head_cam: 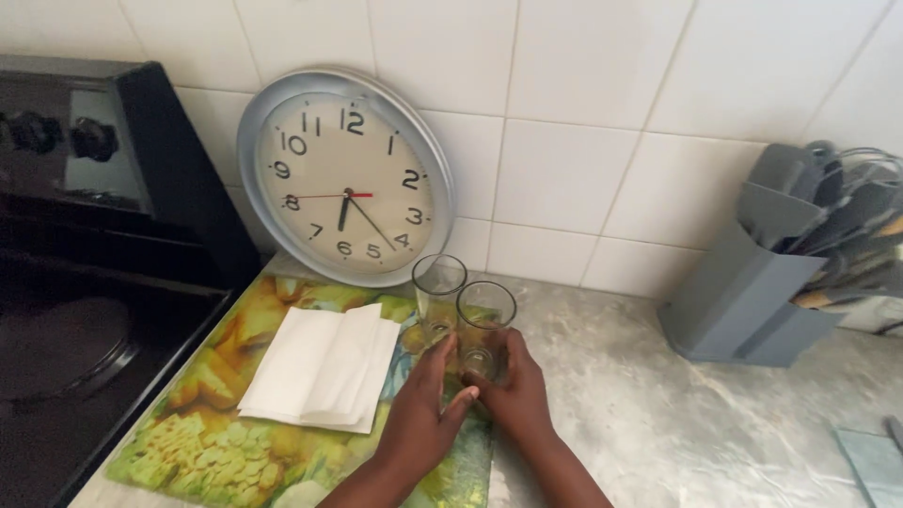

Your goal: Folding napkins and placing glasses on a dining table.

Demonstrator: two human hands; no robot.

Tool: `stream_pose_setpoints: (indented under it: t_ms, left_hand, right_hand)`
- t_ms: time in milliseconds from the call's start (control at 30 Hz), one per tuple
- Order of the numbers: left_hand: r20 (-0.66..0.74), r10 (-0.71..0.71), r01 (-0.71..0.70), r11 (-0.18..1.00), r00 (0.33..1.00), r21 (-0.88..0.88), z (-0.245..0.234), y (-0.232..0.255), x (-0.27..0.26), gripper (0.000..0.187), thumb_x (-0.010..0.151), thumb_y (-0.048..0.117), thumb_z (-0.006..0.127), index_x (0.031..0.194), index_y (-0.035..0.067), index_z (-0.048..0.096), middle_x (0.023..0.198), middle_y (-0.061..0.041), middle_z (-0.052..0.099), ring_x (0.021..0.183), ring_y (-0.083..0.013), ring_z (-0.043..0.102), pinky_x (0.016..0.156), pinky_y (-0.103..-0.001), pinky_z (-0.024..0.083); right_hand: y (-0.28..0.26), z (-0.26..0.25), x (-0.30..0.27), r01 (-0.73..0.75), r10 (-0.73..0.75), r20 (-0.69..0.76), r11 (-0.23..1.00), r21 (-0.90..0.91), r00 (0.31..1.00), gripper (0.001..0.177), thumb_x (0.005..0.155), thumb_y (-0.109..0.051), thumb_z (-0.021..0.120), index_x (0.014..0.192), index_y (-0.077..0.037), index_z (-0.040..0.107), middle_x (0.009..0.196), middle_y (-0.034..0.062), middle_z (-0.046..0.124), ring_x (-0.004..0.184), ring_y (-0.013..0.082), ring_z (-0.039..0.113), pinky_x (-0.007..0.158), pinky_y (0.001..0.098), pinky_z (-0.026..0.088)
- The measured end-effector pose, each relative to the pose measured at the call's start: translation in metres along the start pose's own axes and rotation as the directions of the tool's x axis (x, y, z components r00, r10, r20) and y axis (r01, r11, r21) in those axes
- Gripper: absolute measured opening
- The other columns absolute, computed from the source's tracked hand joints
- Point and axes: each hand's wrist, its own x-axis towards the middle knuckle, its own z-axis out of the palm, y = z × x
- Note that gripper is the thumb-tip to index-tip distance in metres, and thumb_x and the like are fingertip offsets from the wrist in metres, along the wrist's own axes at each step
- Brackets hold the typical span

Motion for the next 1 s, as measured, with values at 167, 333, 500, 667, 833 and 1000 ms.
stream_pose_setpoints:
  t_ms: [167,333,500,667,833,1000]
  left_hand:
    - [0.006,-0.03,0.031,0.998,1.0,-0.048,-0.011,0.016,-0.005,0.073,0.091,0.024,0.072,0.151,0.004,0.037,0.143,-0.02,0.056,0.132,-0.0355,0.057,0.103,-0.041,0.048]
    - [-0.004,-0.112,0.111,0.989,0.994,-0.094,-0.03,0.023,-0.02,0.075,0.089,0.026,0.075,0.15,0.005,0.037,0.144,-0.017,0.056,0.131,-0.0314,0.059,0.1,-0.039,0.049]
    - [-0.088,-0.089,0.071,0.98,0.992,-0.188,-0.073,0.035,-0.048,0.074,0.086,0.022,0.081,0.147,0.008,0.043,0.144,-0.014,0.059,0.135,-0.0284,0.058,0.108,-0.039,0.046]
    - [-0.152,-0.12,0.074,0.958,0.981,-0.278,-0.146,0.042,-0.097,0.081,0.082,0.019,0.084,0.149,0.008,0.04,0.141,-0.01,0.061,0.132,-0.0247,0.061,0.109,-0.038,0.046]
    - [-0.263,-0.183,0.091,0.941,0.947,-0.325,-0.243,0.044,-0.165,0.082,0.081,0.019,0.083,0.149,0.007,0.039,0.139,-0.01,0.062,0.132,-0.0237,0.062,0.11,-0.039,0.047]
    - [-0.352,-0.344,0.188,0.893,0.871,-0.408,-0.35,0.058,-0.257,0.083,0.081,0.029,0.082,0.149,0.004,0.04,0.139,-0.016,0.063,0.131,-0.025,0.063,0.107,-0.041,0.053]
  right_hand:
    - [-0.006,0.001,-0.008,-0.057,0.056,0.038,0.998,0.03,0.998,0.059,0.068,-0.005,0.083,0.121,-0.009,0.058,0.108,0.0085,0.078,0.102,0.0196,0.074,0.09,0.0332,0.055]
    - [-0.04,0.01,-0.029,-0.082,0.058,0.113,0.971,0.225,0.992,0.062,0.067,0.001,0.075,0.127,-0.009,0.058,0.115,0.0074,0.072,0.109,0.0185,0.068,0.09,0.0347,0.058]
    - [-0.09,0.036,-0.058,-0.023,0.022,0.125,1.0,0.013,0.992,0.055,0.064,-0.004,0.086,0.116,-0.005,0.067,0.108,0.0065,0.073,0.104,0.0202,0.069,0.092,0.0352,0.053]
    - [-0.131,0.092,-0.098,0.003,-0.043,0.252,0.987,0.159,0.967,0.06,0.063,-0.002,0.082,0.12,-0.005,0.063,0.113,0.0057,0.07,0.108,0.0193,0.067,0.095,0.0355,0.053]
    - [-0.181,0.174,-0.147,-0.121,-0.097,0.457,0.898,0.423,0.884,0.072,0.065,0.002,0.079,0.132,-0.006,0.055,0.116,0.0068,0.065,0.106,0.0193,0.066,0.092,0.0362,0.057]
    - [-0.266,0.258,-0.217,-0.366,-0.041,0.687,0.822,0.436,0.726,0.074,0.071,-0.001,0.078,0.14,-0.007,0.052,0.118,0.0081,0.07,0.103,0.0191,0.071,0.087,0.0335,0.06]
